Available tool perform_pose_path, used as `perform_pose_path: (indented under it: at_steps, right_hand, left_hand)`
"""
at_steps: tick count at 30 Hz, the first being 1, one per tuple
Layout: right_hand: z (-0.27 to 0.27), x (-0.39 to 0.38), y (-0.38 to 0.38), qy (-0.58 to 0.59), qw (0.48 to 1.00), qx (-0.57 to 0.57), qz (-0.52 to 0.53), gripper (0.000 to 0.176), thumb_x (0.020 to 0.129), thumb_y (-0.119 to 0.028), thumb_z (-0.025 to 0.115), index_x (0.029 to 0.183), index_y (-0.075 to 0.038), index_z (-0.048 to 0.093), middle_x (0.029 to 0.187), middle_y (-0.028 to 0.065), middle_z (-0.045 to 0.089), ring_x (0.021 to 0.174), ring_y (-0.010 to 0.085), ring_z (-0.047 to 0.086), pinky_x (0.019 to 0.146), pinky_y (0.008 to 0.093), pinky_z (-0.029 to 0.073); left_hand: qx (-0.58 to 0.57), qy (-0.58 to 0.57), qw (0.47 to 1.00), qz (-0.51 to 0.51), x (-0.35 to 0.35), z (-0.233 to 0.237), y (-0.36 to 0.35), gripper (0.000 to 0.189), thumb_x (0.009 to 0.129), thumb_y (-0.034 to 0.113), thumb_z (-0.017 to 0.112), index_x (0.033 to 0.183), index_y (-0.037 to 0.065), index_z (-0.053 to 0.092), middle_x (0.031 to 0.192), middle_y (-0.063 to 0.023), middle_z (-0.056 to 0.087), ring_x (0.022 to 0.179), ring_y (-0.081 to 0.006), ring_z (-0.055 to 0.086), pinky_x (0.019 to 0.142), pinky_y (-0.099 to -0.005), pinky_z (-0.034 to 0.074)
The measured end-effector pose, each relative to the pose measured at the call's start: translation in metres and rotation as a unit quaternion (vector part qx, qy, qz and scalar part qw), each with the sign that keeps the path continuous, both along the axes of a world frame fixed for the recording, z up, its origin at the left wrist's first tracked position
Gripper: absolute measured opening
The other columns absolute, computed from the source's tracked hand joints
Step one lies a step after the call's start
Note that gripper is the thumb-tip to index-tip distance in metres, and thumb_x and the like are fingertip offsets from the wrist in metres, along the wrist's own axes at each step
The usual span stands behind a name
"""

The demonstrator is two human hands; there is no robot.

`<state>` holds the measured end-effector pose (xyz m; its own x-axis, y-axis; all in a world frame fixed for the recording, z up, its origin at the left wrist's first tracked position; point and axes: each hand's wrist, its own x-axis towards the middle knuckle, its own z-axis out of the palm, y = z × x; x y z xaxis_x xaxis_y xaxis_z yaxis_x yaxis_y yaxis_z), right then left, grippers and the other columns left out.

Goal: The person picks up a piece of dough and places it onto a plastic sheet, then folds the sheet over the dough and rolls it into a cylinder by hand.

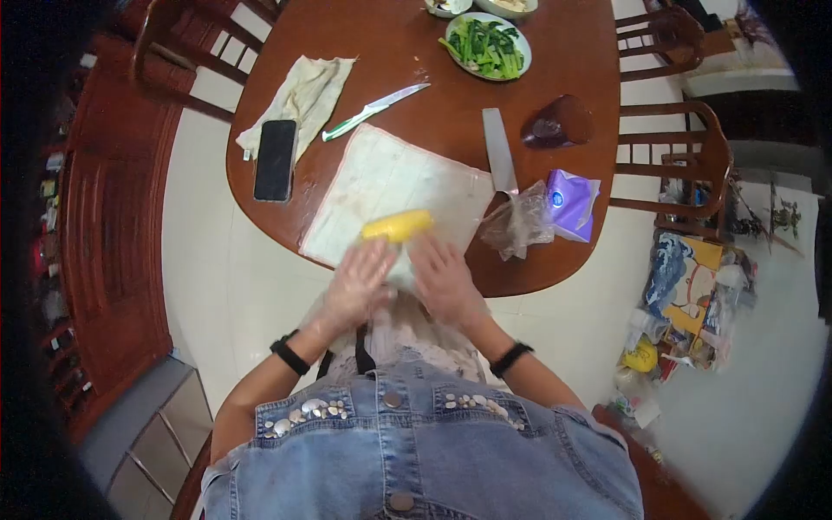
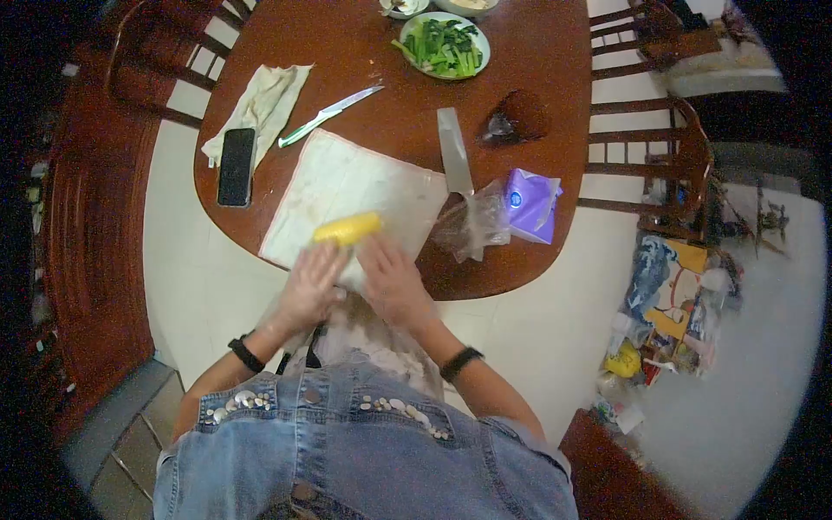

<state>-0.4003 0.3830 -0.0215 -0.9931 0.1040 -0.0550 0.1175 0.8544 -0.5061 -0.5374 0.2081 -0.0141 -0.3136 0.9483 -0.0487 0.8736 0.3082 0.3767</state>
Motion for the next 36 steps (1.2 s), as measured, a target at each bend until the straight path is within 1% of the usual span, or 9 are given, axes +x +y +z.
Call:
perform_pose_path:
  at_steps: [6,9,11,13,17,22,28,34,36]
  right_hand:
    - [-0.001,0.033,-0.021,-0.050,0.998,0.026,0.006,0.056,0.091,-0.035,0.051,0.137,-0.007,0.041,0.145,0.0177,0.034,0.134,0.0350,0.032,0.109,0.0545,0.023]
    - [-0.007,-0.007,-0.012,-0.055,0.996,0.067,0.007,0.055,0.092,-0.036,0.049,0.138,-0.007,0.040,0.147,0.0170,0.033,0.136,0.0339,0.030,0.110,0.0553,0.021]
    - [-0.016,-0.049,-0.001,-0.023,0.994,0.101,-0.020,0.054,0.093,-0.034,0.048,0.139,-0.007,0.039,0.147,0.0169,0.032,0.138,0.0333,0.027,0.111,0.0565,0.018]
    - [-0.014,-0.088,0.015,0.006,0.993,0.110,-0.036,0.055,0.092,-0.032,0.049,0.139,-0.005,0.038,0.147,0.0170,0.032,0.138,0.0334,0.026,0.111,0.0574,0.017]
    - [-0.007,-0.126,0.036,0.066,0.983,0.159,-0.068,0.050,0.091,-0.030,0.049,0.135,-0.005,0.044,0.144,0.0172,0.037,0.138,0.0324,0.027,0.111,0.0552,0.017]
    - [-0.017,-0.095,0.034,0.010,0.997,0.071,-0.016,0.052,0.088,-0.028,0.054,0.133,-0.004,0.046,0.142,0.0167,0.038,0.135,0.0325,0.031,0.109,0.0539,0.022]
    - [-0.004,0.041,-0.004,0.010,0.999,0.004,0.030,0.054,0.086,-0.029,0.057,0.134,-0.006,0.045,0.140,0.0169,0.040,0.131,0.0357,0.035,0.108,0.0539,0.024]
    - [-0.019,0.054,-0.025,-0.041,0.997,0.031,0.063,0.054,0.089,-0.033,0.054,0.135,-0.006,0.043,0.143,0.0159,0.038,0.135,0.0329,0.031,0.110,0.0554,0.021]
    - [-0.013,0.023,-0.019,-0.056,0.997,0.019,0.046,0.053,0.091,-0.033,0.051,0.135,-0.006,0.043,0.145,0.0145,0.037,0.137,0.0317,0.029,0.111,0.0549,0.020]
  left_hand:
    - [-0.037,-0.029,0.991,-0.128,0.035,-0.020,-0.024,0.073,0.083,0.040,0.059,0.143,0.008,0.033,0.146,-0.0148,0.035,0.136,-0.0290,0.031,0.109,-0.0477,0.027]
    - [-0.091,-0.103,0.988,-0.072,0.021,-0.027,0.000,0.071,0.086,0.038,0.055,0.144,0.007,0.030,0.149,-0.0136,0.031,0.138,-0.0306,0.028,0.111,-0.0496,0.022]
    - [-0.003,0.022,0.999,0.041,-0.002,-0.029,0.021,0.067,0.089,0.035,0.050,0.145,0.005,0.029,0.150,-0.0166,0.029,0.139,-0.0341,0.025,0.114,-0.0513,0.015]
    - [0.091,-0.025,0.983,0.159,-0.031,-0.030,0.047,0.063,0.090,0.030,0.046,0.144,0.002,0.030,0.149,-0.0207,0.029,0.139,-0.0376,0.023,0.115,-0.0522,0.009]
    - [0.126,0.038,0.976,0.173,-0.074,-0.034,0.067,0.060,0.091,0.028,0.046,0.142,0.000,0.033,0.146,-0.0231,0.033,0.138,-0.0392,0.026,0.114,-0.0516,0.010]
    - [0.099,-0.126,0.980,0.120,-0.051,-0.025,0.052,0.058,0.090,0.030,0.050,0.137,-0.003,0.039,0.141,-0.0258,0.038,0.135,-0.0403,0.030,0.113,-0.0507,0.017]
    - [-0.058,-0.046,0.989,-0.128,0.020,-0.006,-0.016,0.062,0.089,0.039,0.054,0.140,0.008,0.038,0.146,-0.0150,0.035,0.134,-0.0301,0.033,0.111,-0.0472,0.024]
    - [-0.015,0.087,0.984,-0.152,0.046,-0.049,-0.034,0.066,0.088,0.046,0.054,0.142,0.015,0.037,0.148,-0.0105,0.033,0.137,-0.0270,0.029,0.112,-0.0472,0.022]
    - [-0.061,0.030,0.992,-0.104,0.036,-0.048,-0.024,0.067,0.086,0.044,0.056,0.143,0.014,0.036,0.150,-0.0108,0.030,0.139,-0.0270,0.025,0.112,-0.0482,0.021]
